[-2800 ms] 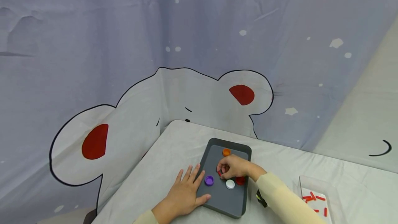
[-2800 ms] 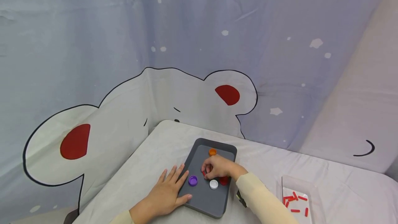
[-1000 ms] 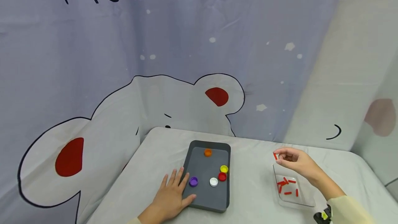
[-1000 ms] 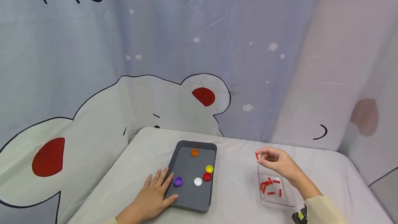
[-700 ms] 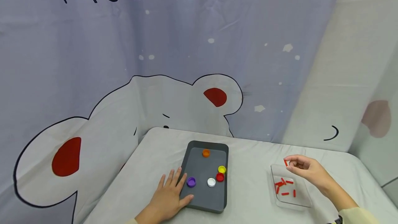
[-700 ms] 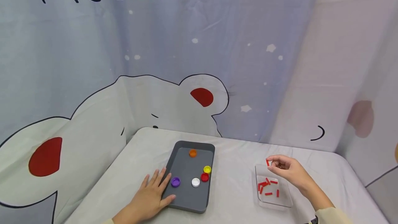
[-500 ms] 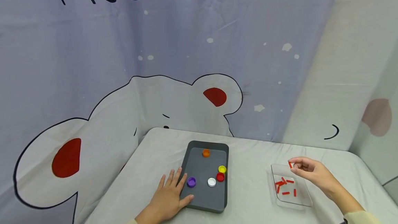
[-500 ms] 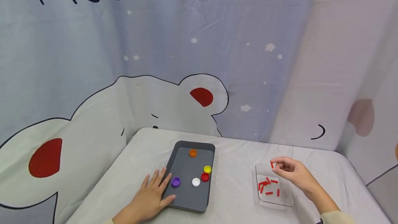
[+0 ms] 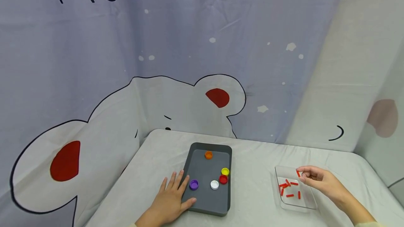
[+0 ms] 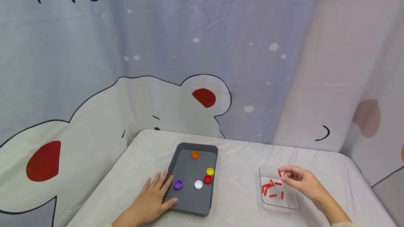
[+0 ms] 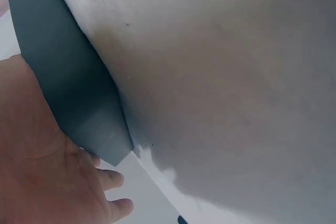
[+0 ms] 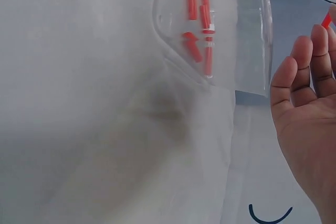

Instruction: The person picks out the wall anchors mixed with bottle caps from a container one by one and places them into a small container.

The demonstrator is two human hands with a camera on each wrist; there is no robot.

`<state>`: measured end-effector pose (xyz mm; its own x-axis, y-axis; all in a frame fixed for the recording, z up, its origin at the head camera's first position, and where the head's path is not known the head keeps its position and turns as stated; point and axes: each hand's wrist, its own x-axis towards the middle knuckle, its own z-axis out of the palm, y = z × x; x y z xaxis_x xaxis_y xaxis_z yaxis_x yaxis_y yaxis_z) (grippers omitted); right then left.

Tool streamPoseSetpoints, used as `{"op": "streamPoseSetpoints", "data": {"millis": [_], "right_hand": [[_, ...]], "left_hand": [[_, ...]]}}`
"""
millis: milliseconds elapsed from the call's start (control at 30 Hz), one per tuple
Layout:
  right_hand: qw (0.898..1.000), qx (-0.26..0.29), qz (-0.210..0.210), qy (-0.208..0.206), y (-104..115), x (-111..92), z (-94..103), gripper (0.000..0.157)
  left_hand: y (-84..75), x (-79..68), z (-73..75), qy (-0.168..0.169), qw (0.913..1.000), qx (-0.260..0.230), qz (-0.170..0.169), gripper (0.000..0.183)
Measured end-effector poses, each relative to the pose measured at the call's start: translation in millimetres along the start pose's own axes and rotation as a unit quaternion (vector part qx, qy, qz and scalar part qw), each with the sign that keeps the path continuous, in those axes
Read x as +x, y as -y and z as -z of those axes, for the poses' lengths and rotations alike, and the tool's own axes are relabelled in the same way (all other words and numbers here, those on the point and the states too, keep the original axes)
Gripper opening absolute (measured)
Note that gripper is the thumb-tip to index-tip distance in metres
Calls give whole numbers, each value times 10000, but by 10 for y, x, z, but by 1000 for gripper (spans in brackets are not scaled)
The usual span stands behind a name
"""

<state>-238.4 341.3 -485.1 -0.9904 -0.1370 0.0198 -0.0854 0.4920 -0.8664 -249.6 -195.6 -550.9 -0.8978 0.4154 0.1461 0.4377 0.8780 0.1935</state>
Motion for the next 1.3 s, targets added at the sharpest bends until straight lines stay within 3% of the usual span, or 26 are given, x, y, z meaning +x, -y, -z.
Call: {"op": "streamPoseSetpoints", "data": {"millis": [333, 467, 567, 667, 767, 833, 967, 1100, 1233, 1300], "right_hand": [[10000, 18, 53, -28, -57, -46, 24, 40], [9997, -79, 33, -215, -59, -61, 69, 40], [9970, -468, -9, -618, -70, -74, 102, 40], [9813, -1396, 351, -1278, -104, -84, 110, 34], [9460, -2395, 807, -2029, -162, -86, 102, 26], [9290, -2780, 995, -2230, -207, -93, 100, 27], [9134, -3328, 1124, -2057, -315, -88, 138, 43], [9084, -3772, 841, -1592, -429, -102, 184, 63], [9190, -3788, 198, -1076, -492, -159, 219, 75], [9212, -3761, 91, -989, -517, -181, 225, 76]], "left_hand": [[-38, -8, 135, 256, 9985, -485, -41, 84], [-2, 26, 205, 302, 9961, -835, 26, 84], [90, 89, 264, 80, 9940, -1089, 55, 80], [242, 167, 335, -191, 9928, -1177, 78, 76], [415, 248, 392, -336, 9936, -1076, 91, 72], [521, 303, 418, -359, 9952, -909, 85, 71], [669, 410, 462, -343, 9976, -601, 66, 70], [772, 506, 473, -201, 9991, -297, 237, 75], [874, 574, 406, -219, 9984, -211, 478, 82], [893, 581, 384, -257, 9979, -257, 536, 83]]}}
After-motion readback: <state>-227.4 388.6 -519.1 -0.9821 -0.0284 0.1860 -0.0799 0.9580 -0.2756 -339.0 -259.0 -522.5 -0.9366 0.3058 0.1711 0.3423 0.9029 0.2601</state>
